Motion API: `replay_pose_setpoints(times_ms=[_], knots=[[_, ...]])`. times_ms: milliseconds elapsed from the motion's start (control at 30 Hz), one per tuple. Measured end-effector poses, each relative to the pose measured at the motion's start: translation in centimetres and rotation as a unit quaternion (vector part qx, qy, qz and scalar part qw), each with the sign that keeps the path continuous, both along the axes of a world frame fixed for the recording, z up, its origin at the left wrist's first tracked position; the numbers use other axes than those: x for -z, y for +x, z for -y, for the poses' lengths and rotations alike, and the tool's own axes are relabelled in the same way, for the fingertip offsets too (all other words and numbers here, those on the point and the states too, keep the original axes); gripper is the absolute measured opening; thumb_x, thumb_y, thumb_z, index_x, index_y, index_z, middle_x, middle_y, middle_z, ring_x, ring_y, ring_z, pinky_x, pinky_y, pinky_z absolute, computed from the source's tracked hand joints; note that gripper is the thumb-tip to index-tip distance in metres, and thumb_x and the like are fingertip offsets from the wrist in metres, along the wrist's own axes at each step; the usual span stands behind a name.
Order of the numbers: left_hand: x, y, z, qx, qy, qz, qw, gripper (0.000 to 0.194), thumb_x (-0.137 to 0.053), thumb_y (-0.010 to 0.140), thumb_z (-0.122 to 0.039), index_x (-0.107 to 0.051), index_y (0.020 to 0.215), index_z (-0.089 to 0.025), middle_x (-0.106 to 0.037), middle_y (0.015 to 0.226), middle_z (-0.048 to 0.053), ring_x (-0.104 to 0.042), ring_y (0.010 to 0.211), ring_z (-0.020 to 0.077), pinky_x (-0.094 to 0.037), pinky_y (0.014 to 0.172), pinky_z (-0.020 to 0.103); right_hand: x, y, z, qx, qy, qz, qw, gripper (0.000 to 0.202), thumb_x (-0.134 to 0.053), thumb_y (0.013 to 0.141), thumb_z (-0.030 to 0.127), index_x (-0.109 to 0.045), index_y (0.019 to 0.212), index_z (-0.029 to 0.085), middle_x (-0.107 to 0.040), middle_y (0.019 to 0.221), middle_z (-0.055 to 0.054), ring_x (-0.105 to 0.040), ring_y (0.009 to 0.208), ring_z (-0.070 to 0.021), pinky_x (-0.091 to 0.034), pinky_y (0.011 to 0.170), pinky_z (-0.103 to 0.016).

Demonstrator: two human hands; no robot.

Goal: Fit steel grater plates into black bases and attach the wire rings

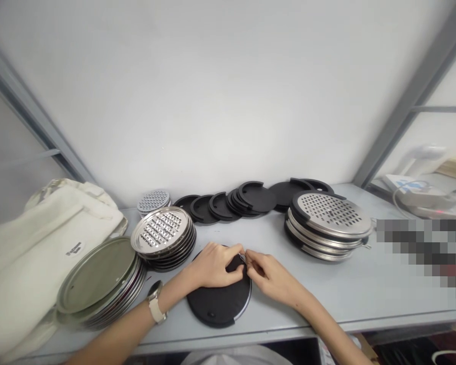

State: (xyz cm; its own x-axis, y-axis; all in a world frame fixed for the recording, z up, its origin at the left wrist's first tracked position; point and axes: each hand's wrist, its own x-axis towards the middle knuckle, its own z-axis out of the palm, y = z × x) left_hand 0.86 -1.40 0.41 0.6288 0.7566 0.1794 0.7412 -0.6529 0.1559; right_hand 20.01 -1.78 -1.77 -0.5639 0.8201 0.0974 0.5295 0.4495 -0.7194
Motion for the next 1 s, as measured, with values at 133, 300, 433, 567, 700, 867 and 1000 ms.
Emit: replay_pose_setpoints(times_ms=[133, 300, 433, 567, 700, 867, 1000], knots=[[-0.11, 0.01, -0.01, 0.001, 0.004, -0.004, 1.000, 0.022, -0.050, 0.083, -0.037, -0.053, 0.099, -0.022, -0.066, 0.070, 0.001, -0.065, 0.067, 0.0233, -0.042, 0.059, 0.028, -0.19, -0.01, 0.03, -0.008, 0.003, 0.008, 1.000, 0.015, -0.037, 0.087, 0.020, -0.037, 0.072, 0.020, -0.042, 0.066, 0.004, -0.039, 0.059, -0.0121, -0.030, 0.057, -0.024], [-0.08, 0.01, -0.03, 0.001, 0.006, -0.002, 1.000, 0.021, -0.049, 0.084, -0.037, -0.052, 0.099, -0.023, -0.067, 0.072, 0.001, -0.066, 0.069, 0.0237, -0.042, 0.060, 0.028, 0.25, -0.15, 0.05, 0.004, 0.013, 0.015, 1.000, 0.014, -0.037, 0.087, 0.018, -0.037, 0.073, 0.020, -0.043, 0.066, 0.004, -0.040, 0.060, -0.0126, -0.030, 0.058, -0.024], [0.04, 0.00, -0.06, 0.004, 0.007, 0.000, 1.000, 0.023, -0.049, 0.084, -0.037, -0.052, 0.101, -0.023, -0.067, 0.073, 0.001, -0.066, 0.070, 0.0245, -0.042, 0.060, 0.029, 0.42, -0.15, 0.14, 0.007, 0.020, 0.017, 1.000, 0.016, -0.035, 0.087, 0.017, -0.035, 0.071, 0.021, -0.042, 0.065, 0.004, -0.041, 0.060, -0.0125, -0.030, 0.058, -0.024], [0.03, 0.01, -0.06, 0.001, 0.009, 0.000, 1.000, 0.025, -0.050, 0.083, -0.038, -0.052, 0.103, -0.023, -0.067, 0.072, 0.001, -0.066, 0.070, 0.0248, -0.042, 0.060, 0.029, 0.26, -0.04, 0.35, 0.004, 0.025, 0.035, 0.999, 0.015, -0.039, 0.086, 0.018, -0.036, 0.072, 0.021, -0.043, 0.064, 0.005, -0.039, 0.058, -0.0122, -0.028, 0.056, -0.024], [-0.03, 0.02, -0.04, 0.000, 0.007, -0.004, 1.000, 0.024, -0.051, 0.083, -0.038, -0.052, 0.101, -0.023, -0.066, 0.071, 0.001, -0.066, 0.069, 0.0241, -0.042, 0.059, 0.029, 0.29, -0.04, 0.50, 0.008, 0.049, 0.049, 0.998, 0.014, -0.040, 0.085, 0.018, -0.035, 0.072, 0.021, -0.045, 0.065, 0.004, -0.040, 0.057, -0.0124, -0.028, 0.056, -0.024], [-0.02, -0.02, -0.03, 0.002, 0.007, -0.002, 1.000, 0.023, -0.050, 0.084, -0.039, -0.051, 0.101, -0.023, -0.067, 0.073, 0.001, -0.066, 0.069, 0.0238, -0.042, 0.059, 0.029, 0.44, -0.17, 0.44, 0.018, 0.072, 0.056, 0.996, 0.014, -0.038, 0.085, 0.016, -0.036, 0.072, 0.021, -0.047, 0.065, 0.003, -0.043, 0.058, -0.0130, -0.029, 0.058, -0.025], [0.04, -0.07, -0.08, 0.005, 0.007, 0.003, 1.000, 0.023, -0.050, 0.084, -0.038, -0.051, 0.101, -0.023, -0.067, 0.073, 0.001, -0.066, 0.070, 0.0239, -0.042, 0.059, 0.028, 0.47, -0.29, 0.28, 0.015, 0.076, 0.056, 0.995, 0.018, -0.036, 0.088, 0.018, -0.036, 0.070, 0.021, -0.047, 0.064, 0.002, -0.045, 0.059, -0.0133, -0.030, 0.058, -0.025]])
